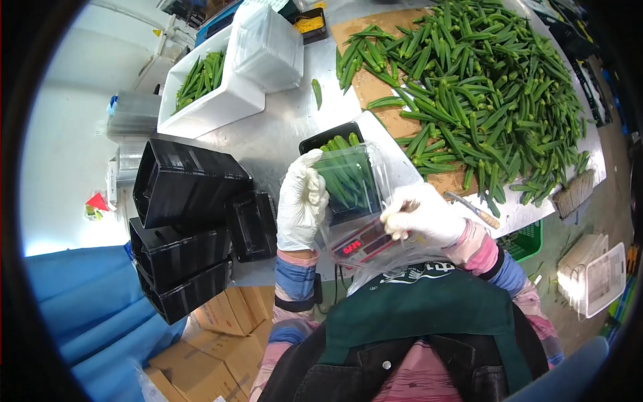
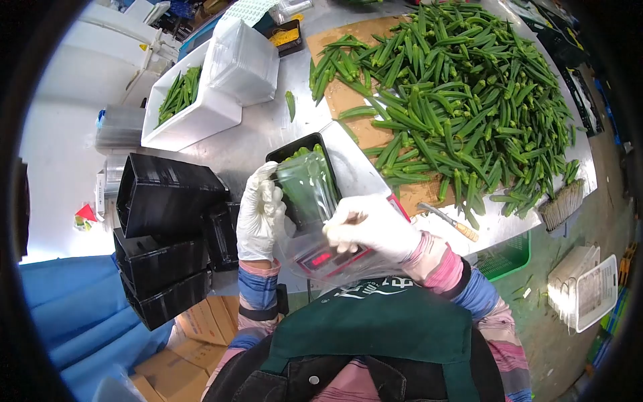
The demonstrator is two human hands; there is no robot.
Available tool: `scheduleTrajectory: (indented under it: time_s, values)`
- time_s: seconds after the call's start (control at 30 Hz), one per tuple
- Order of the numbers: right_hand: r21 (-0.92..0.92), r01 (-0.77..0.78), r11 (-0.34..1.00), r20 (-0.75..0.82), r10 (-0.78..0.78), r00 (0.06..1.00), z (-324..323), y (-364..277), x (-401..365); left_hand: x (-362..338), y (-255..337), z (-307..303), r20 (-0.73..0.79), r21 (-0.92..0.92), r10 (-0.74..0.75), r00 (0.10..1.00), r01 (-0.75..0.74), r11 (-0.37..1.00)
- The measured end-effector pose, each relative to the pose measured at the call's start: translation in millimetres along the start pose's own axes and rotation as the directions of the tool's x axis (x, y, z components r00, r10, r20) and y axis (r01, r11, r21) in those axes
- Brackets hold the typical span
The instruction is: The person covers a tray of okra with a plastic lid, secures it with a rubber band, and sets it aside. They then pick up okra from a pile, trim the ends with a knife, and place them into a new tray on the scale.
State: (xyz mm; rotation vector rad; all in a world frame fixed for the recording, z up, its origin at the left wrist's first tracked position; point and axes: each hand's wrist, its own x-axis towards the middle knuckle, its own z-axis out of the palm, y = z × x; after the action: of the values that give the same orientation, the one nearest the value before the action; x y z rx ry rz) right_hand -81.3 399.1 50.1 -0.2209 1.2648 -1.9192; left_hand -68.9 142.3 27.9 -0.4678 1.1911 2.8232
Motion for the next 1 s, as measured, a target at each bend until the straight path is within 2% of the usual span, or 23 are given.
scheduleTrajectory:
  time_s: [0.07,0.13,0.2,0.23,0.37,0.47,0.5,0.6,0.63,0.77,0.87,0.93,0.97,1.0]
  values:
    - [-0.037,-0.042,0.998,-0.099,0.038,0.994,-9.9,-3.0,0.8,-1.8,0.4,-0.3,0.03,-0.004,0.003,1.0,-0.003,1.0]
    - [-0.127,0.033,0.991,-0.168,-0.054,0.984,-25.8,13.8,9.0,-0.9,3.5,-1.5,0.068,0.013,0.009,0.998,-0.01,1.0]
    - [-0.207,0.068,0.976,-0.217,-0.113,0.969,-34.2,24.8,15.3,0.0,6.1,-0.7,0.033,0.236,0.036,0.999,-0.042,0.971]
    - [-0.19,0.063,0.98,-0.246,-0.11,0.963,-35.7,29.7,18.3,-0.5,6.6,-0.2,0.015,0.342,0.051,0.999,-0.053,0.938]
    - [-0.206,0.067,0.976,-0.273,-0.123,0.954,-50.7,50.0,38.1,-16.3,-1.4,-3.2,-0.117,0.566,0.082,0.99,-0.001,0.825]
    - [-0.272,0.03,0.962,-0.279,-0.109,0.954,-62.0,75.8,61.6,-22.9,-2.8,-10.9,-0.104,0.698,0.218,0.97,-0.085,0.711]
    - [-0.248,-0.015,0.969,-0.293,-0.06,0.954,-54.3,71.1,62.8,-22.0,-4.2,-13.9,-0.124,0.709,0.246,0.961,-0.088,0.7]
    - [-0.348,-0.002,0.937,-0.35,-0.128,0.928,-43.6,73.4,77.6,-8.4,-11.2,-35.7,-0.092,0.704,0.318,0.944,-0.164,0.691]
    - [-0.398,0.09,0.913,-0.359,-0.245,0.901,-45.4,84.6,89.1,-3.2,-12.6,-41.6,-0.084,0.709,0.338,0.938,-0.182,0.681]
    - [-0.386,0.039,0.922,-0.422,-0.214,0.881,-47.2,79.6,100.0,11.1,-9.7,-43.6,-0.123,0.724,0.35,0.929,-0.158,0.671]
    - [-0.476,0.128,0.87,-0.375,-0.333,0.865,-46.0,75.2,96.8,6.5,0.9,-30.5,-0.1,0.714,0.312,0.945,-0.15,0.684]
    - [-0.245,0.049,0.968,-0.357,-0.137,0.924,-36.5,44.7,86.1,1.8,11.8,-37.6,-0.042,0.492,0.169,0.985,-0.127,0.862]
    - [-0.2,0.08,0.977,-0.279,-0.135,0.951,-37.5,36.3,83.2,-0.6,15.3,-41.6,0.002,0.368,0.104,0.995,-0.098,0.925]
    - [-0.15,0.107,0.983,-0.2,-0.136,0.97,-38.4,30.6,80.6,-2.6,15.3,-43.8,-0.017,0.258,0.112,0.994,-0.104,0.961]
